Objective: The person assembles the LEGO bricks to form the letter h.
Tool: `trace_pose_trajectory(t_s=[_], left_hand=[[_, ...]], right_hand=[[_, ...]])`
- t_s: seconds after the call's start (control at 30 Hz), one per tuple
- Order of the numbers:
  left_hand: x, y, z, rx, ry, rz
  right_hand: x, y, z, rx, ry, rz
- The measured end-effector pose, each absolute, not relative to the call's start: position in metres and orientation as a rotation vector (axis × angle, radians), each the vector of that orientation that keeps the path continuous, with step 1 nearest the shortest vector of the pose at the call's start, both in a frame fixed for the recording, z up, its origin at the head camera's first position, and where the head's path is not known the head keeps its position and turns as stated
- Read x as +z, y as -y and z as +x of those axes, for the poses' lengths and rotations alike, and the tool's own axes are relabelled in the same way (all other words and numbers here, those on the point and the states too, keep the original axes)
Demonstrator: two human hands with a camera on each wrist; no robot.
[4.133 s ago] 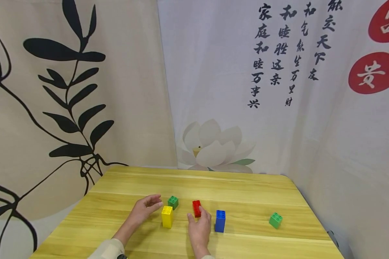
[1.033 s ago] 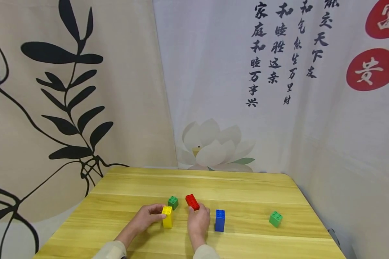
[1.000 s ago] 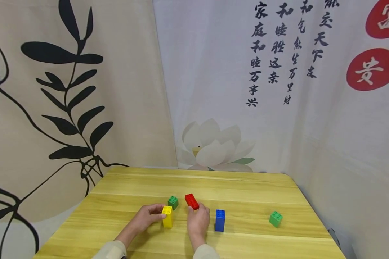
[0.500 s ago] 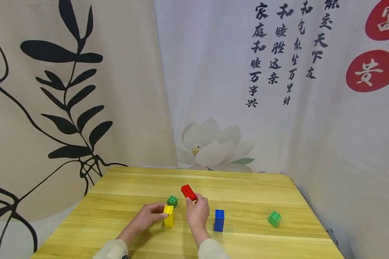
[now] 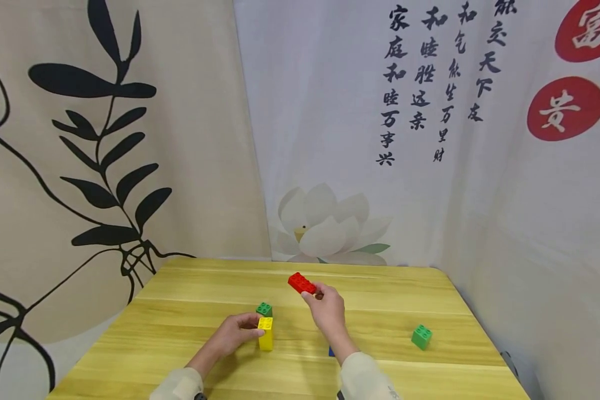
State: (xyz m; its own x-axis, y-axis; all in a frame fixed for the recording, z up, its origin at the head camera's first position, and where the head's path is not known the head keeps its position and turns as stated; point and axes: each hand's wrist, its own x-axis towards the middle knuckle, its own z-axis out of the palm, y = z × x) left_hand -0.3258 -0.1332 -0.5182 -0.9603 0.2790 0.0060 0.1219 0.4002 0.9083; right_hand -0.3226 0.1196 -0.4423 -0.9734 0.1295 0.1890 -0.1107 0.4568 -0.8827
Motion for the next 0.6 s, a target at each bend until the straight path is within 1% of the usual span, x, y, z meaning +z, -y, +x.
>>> trace_pose_trajectory(t_s=[0.27,0.6], left_hand=[[-0.517,0.123,-0.327,1.617,-2.478,0.387],[-0.519,0.113,-0.327,1.605,-2.504,0.434]], right_hand=[[-0.437,-0.157,-0.329,1.53,2.54,0.074],[-0.439,-0.182,-0.329,1.557,2.593,0.117]])
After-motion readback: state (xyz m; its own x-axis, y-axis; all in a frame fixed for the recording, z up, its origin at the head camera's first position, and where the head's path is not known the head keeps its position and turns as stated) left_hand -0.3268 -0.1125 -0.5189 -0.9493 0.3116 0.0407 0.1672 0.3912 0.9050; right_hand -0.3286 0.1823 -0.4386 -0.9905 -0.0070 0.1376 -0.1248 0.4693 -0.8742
